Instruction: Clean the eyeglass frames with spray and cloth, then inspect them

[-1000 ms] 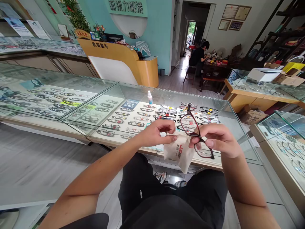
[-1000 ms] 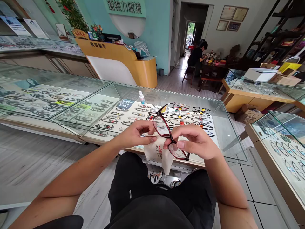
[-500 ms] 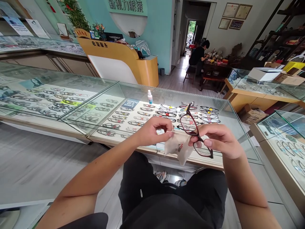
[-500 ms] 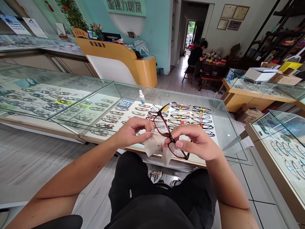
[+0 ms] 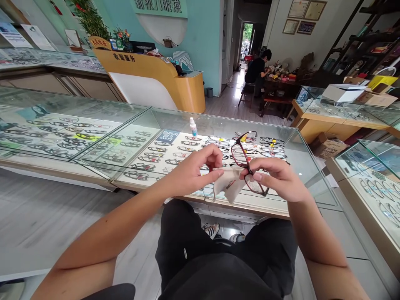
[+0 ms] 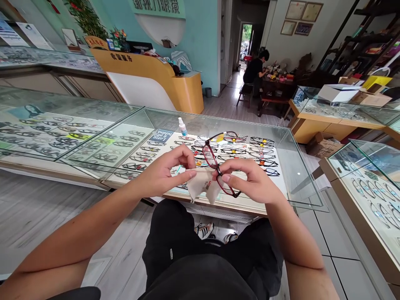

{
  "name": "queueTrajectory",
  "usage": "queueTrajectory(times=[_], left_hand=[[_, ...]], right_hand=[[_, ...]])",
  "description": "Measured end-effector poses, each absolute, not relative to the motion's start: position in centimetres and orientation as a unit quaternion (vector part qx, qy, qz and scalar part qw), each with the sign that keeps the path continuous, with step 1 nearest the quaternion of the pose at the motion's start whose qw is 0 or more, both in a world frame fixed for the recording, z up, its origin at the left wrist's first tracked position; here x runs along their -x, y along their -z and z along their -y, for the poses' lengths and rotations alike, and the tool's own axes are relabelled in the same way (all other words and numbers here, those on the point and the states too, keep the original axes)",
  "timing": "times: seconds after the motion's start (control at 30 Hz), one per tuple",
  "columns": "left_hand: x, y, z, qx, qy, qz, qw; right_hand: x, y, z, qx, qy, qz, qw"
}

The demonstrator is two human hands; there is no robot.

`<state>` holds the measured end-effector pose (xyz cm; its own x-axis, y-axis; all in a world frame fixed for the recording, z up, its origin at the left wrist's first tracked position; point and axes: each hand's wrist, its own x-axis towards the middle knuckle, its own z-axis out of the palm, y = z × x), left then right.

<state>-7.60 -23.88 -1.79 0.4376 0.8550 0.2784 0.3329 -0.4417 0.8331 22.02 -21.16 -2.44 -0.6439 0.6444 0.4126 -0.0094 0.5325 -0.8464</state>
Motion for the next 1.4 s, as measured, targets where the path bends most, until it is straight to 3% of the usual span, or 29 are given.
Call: queueTrajectory(times=[0.37,0.77,1.13,1.4], left_hand=[[7.1,1.5,20.9,-0.626,-0.429,-0.497,0.421],[3.8,1.5,17.6,-0.580,-0.569,-0.407,0.418],[1.5,1.9,9.8,-0.615,-0.611,-0.407,0.288],[0.6,4.0,6.8,-0.636,-0.569,-0.463,0.239]], right_hand=[[-19.3,5.1,19.4,0.284,-0.523,0.665,0.452],[-17.2,5.0,16.6,0.260,-0.533,0.656,0.466],[-17.7,4.7,10.2,0.259,-0.495,0.665,0.496],[-18.6,6.8,8.0,0.303,-0.468,0.674,0.484]])
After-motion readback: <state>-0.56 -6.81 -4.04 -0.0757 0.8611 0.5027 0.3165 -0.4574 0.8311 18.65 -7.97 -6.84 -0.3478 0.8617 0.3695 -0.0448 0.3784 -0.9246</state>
